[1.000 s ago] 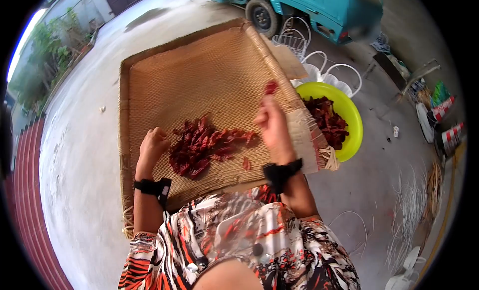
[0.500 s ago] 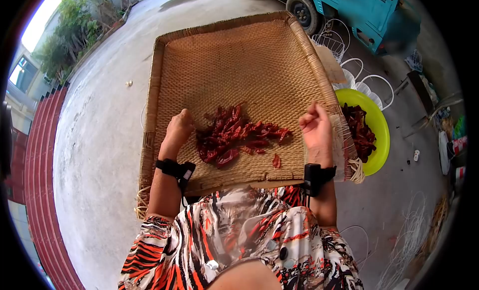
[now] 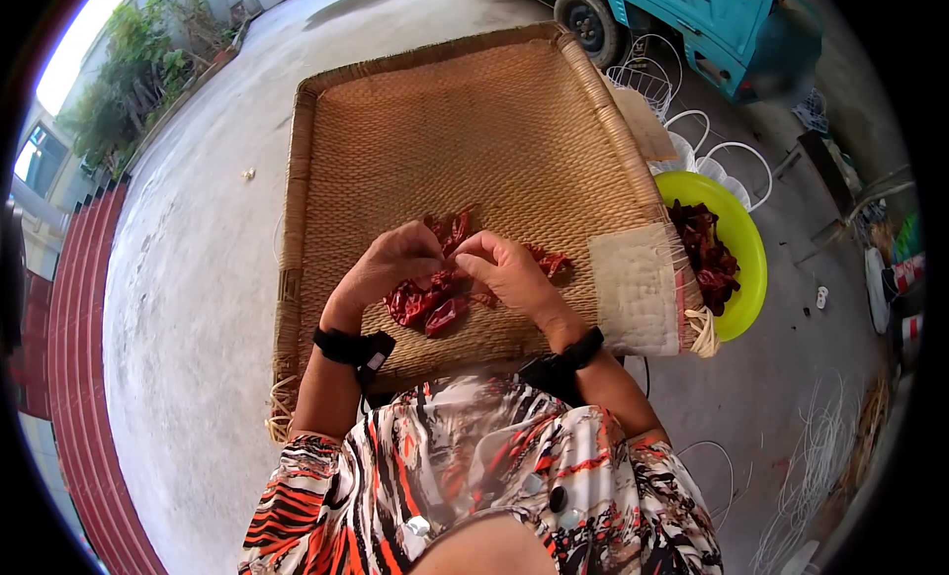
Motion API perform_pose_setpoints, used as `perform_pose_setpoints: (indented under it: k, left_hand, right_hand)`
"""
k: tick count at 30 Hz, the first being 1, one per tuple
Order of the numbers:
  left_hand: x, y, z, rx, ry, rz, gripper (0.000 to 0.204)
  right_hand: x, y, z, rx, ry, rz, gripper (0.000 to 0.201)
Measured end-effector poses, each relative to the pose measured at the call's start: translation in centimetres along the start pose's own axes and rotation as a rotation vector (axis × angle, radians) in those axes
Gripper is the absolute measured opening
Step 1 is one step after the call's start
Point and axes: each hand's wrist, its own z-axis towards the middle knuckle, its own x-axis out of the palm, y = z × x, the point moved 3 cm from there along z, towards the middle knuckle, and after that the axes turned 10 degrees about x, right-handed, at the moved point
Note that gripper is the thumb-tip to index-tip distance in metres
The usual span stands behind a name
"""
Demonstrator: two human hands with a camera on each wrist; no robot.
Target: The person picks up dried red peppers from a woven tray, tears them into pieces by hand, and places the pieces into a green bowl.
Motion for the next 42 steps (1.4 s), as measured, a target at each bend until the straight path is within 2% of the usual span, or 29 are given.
perform_pose_setpoints:
  k: [2,5,8,12,14,16,17,20,21,22,24,26,28,30,32,35,36,38,40,42]
  left_hand:
    - [0.2,-0.3,0.0,0.030,0.013,-0.038,0.011]
    - [-0.1,-0.7,-0.1,0.017,-0.059,-0.020,0.011]
    - [-1.9,-0.2,-0.2,0.063,-0.138,0.384,0.011]
    - [-4.1,2.3,-1.0,0.050,-0.193,0.799,0.019]
    - [-5.1,3.8,-1.5,0.107,-0.191,1.009,0.024]
    - [-5.1,3.7,-1.5,-0.040,-0.189,1.026,0.026]
    - [-5.0,3.6,-1.3,-0.109,-0.185,1.032,0.027]
    - [-4.5,3.9,-1.0,-0.254,-0.076,1.078,0.025]
    - [-4.5,3.7,-1.0,-0.259,-0.086,1.066,0.024]
    - [-4.5,3.6,-1.1,-0.262,-0.093,1.055,0.023]
    - [-4.5,3.1,-1.2,-0.255,-0.101,1.038,0.020]
    - [-4.5,2.9,-1.1,-0.195,-0.172,1.099,0.019]
    - [-3.7,1.4,-1.2,-0.141,-0.265,1.081,0.018]
    - [-3.1,0.1,-1.0,0.025,-0.308,0.920,0.018]
    - [-2.2,-0.9,-0.5,0.041,-0.286,0.867,0.018]
    - [-1.3,-0.5,-0.2,0.184,-0.178,0.615,0.013]
    - [-1.0,-0.5,-0.1,0.161,-0.153,0.568,0.013]
    - [-0.7,-0.9,-0.1,0.111,-0.107,0.478,0.014]
    - [-0.3,-0.9,-0.2,0.079,-0.075,0.315,0.009]
    - [0.3,-0.9,-0.3,0.013,-0.082,0.155,0.008]
  right_hand:
    - [-0.1,-0.7,0.3,0.013,-0.030,-0.069,0.021]
    - [-0.7,-0.5,-0.2,-0.015,-0.083,0.037,0.016]
    - [-3.8,-0.3,-0.7,-0.047,-0.259,0.213,0.014]
    - [-10.4,-0.3,-2.9,-0.228,-0.487,0.734,0.013]
    - [-14.5,-0.6,-4.0,-0.384,-0.377,1.061,0.014]
    - [-18.3,-1.8,-5.2,-0.480,-0.292,1.259,0.020]
    - [-20.3,-2.8,-5.6,-0.509,-0.163,1.370,0.038]
    - [-20.1,-2.6,-7.0,-0.526,-0.233,1.503,0.055]
    - [-20.1,-2.7,-6.9,-0.521,-0.200,1.499,0.066]
    - [-19.2,-2.2,-6.9,-0.517,-0.205,1.502,0.061]
    - [-19.3,-2.9,-5.6,-0.473,-0.176,1.462,0.045]
    - [-16.8,-2.1,-4.8,-0.398,-0.324,1.323,0.024]
    - [-13.9,-1.5,-3.8,-0.284,-0.397,1.265,0.012]
    - [-11.4,-2.0,-2.5,-0.107,-0.354,1.005,0.013]
    - [-7.9,-0.4,-2.3,-0.028,-0.292,0.560,0.018]
    - [-3.9,-0.1,-0.5,0.005,-0.137,0.142,0.028]
    - [-2.7,-0.2,0.0,-0.009,-0.096,0.006,0.031]
    - [-0.7,-2.0,1.6,-0.099,-0.093,-0.054,0.033]
    - [0.7,-2.3,1.8,-0.046,-0.060,-0.123,0.032]
    - [1.2,-2.3,1.6,-0.111,-0.063,-0.177,0.027]
